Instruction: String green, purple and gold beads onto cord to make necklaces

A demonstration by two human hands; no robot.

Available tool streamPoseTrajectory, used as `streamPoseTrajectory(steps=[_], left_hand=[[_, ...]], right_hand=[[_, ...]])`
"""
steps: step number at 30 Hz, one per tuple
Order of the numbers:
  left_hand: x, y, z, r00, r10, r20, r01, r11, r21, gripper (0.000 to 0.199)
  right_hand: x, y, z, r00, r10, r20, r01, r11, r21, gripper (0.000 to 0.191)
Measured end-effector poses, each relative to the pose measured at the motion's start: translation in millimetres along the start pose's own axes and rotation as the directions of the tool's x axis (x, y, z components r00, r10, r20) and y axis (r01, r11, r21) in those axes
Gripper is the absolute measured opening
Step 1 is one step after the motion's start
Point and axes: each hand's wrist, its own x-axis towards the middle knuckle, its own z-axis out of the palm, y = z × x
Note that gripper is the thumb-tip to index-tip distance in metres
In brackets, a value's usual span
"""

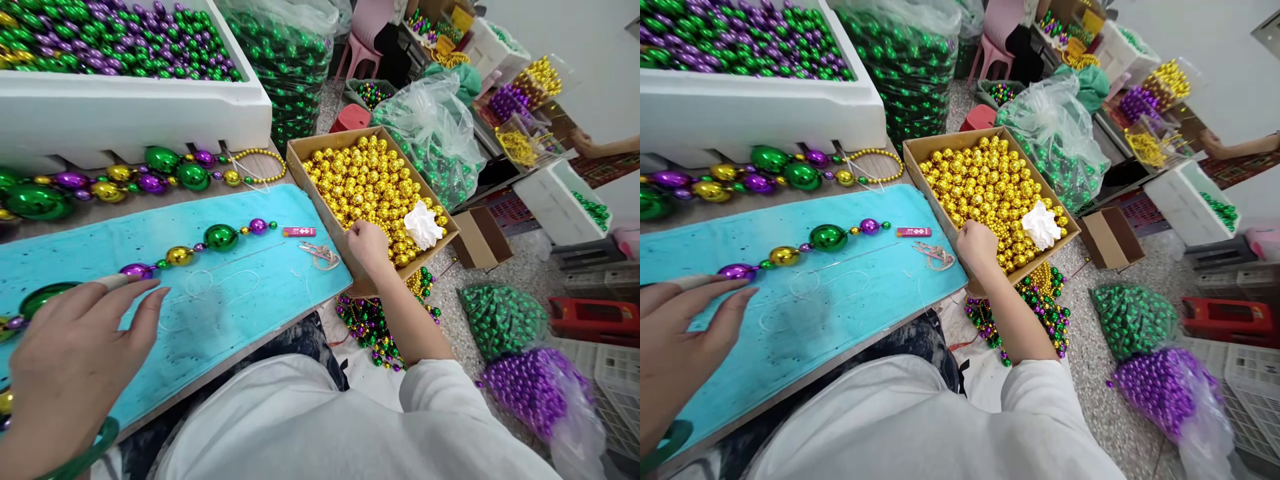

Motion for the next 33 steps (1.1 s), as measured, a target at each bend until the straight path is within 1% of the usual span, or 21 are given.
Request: streamPoseTrajectory(steps=[1,3,6,7,8,9,10,12,13,14,15,16,17,18,20,22,24,26,28,30,33], left_hand=[[1,3,-0.3,0.999,0.044,-0.021,-0.043,0.997,0.07,0.028],[2,5,-0.9,0.987,0.155,-0.053,-0.142,0.971,0.193,0.028],[4,5,-0.9,0.957,0.278,-0.085,-0.249,0.934,0.255,0.022],[5,5,-0.3,0.945,0.315,-0.094,-0.281,0.923,0.262,0.021],[5,5,0.6,0.932,0.348,-0.096,-0.313,0.912,0.265,0.021],[5,5,2.0,0.921,0.377,-0.095,-0.342,0.902,0.264,0.021],[5,5,3.6,0.91,0.405,-0.087,-0.371,0.891,0.261,0.021],[5,6,7.2,0.898,0.437,-0.055,-0.412,0.878,0.244,0.022],[4,7,8.8,0.896,0.442,-0.037,-0.423,0.877,0.23,0.022],[4,7,9.9,0.896,0.443,-0.02,-0.428,0.877,0.218,0.022],[3,7,10.6,0.898,0.441,-0.008,-0.43,0.879,0.206,0.022],[2,7,10.7,0.9,0.436,-0.003,-0.427,0.882,0.197,0.023],[2,7,10.4,0.902,0.431,-0.004,-0.422,0.885,0.195,0.023],[1,7,9.7,0.904,0.427,-0.009,-0.417,0.887,0.196,0.022],[1,5,7.8,0.905,0.424,-0.016,-0.413,0.888,0.201,0.022],[1,3,6.4,0.905,0.426,-0.02,-0.414,0.889,0.197,0.022],[2,2,5.9,0.905,0.425,-0.025,-0.414,0.891,0.185,0.021],[4,3,6.4,0.901,0.432,-0.032,-0.421,0.89,0.175,0.021],[5,5,7.8,0.892,0.451,-0.037,-0.44,0.882,0.167,0.02],[5,8,9.7,0.885,0.464,-0.039,-0.453,0.878,0.157,0.019],[6,11,12.2,0.891,0.454,-0.031,-0.446,0.885,0.132,0.02]], right_hand=[[0,0,0,1.0,0.002,-0.01,-0.001,1.0,0.02,0.019],[5,3,-1,1.0,0.002,0.018,-0.004,0.996,0.091,0.019],[11,9,-5,0.999,0.011,0.051,-0.019,0.987,0.158,0.022],[11,9,-5,0.999,-0.003,0.041,-0.002,0.99,0.144,0.024],[9,9,-4,0.999,-0.05,0.019,0.048,0.993,0.105,0.026],[7,7,-3,0.991,-0.134,-0.006,0.134,0.99,0.04,0.028],[4,5,0,0.97,-0.242,-0.022,0.241,0.969,-0.047,0.029],[-1,-1,7,0.886,-0.463,0.005,0.451,0.862,-0.232,0.028],[-2,-3,11,0.844,-0.534,0.046,0.523,0.8,-0.295,0.028],[-2,-6,14,0.816,-0.571,0.085,0.565,0.758,-0.327,0.028],[0,-7,16,0.806,-0.583,0.103,0.581,0.745,-0.327,0.028],[4,-8,16,0.809,-0.58,0.093,0.579,0.76,-0.296,0.027],[8,-9,14,0.824,-0.563,0.061,0.56,0.794,-0.235,0.025],[13,-9,11,0.848,-0.529,0.021,0.526,0.839,-0.14,0.022],[25,-7,-2,0.908,-0.417,-0.026,0.417,0.9,0.128,0.014],[35,-3,-21,0.955,-0.295,-0.015,0.276,0.874,0.401,0.01],[42,2,-45,0.976,-0.213,-0.035,0.195,0.797,0.572,0.012],[46,8,-69,0.979,-0.166,-0.119,0.203,0.739,0.642,0.015],[47,12,-92,0.967,-0.15,-0.204,0.249,0.704,0.665,0.017],[45,15,-111,0.956,-0.145,-0.256,0.284,0.68,0.676,0.017],[36,12,-133,0.94,-0.154,-0.304,0.328,0.655,0.681,0.015]])
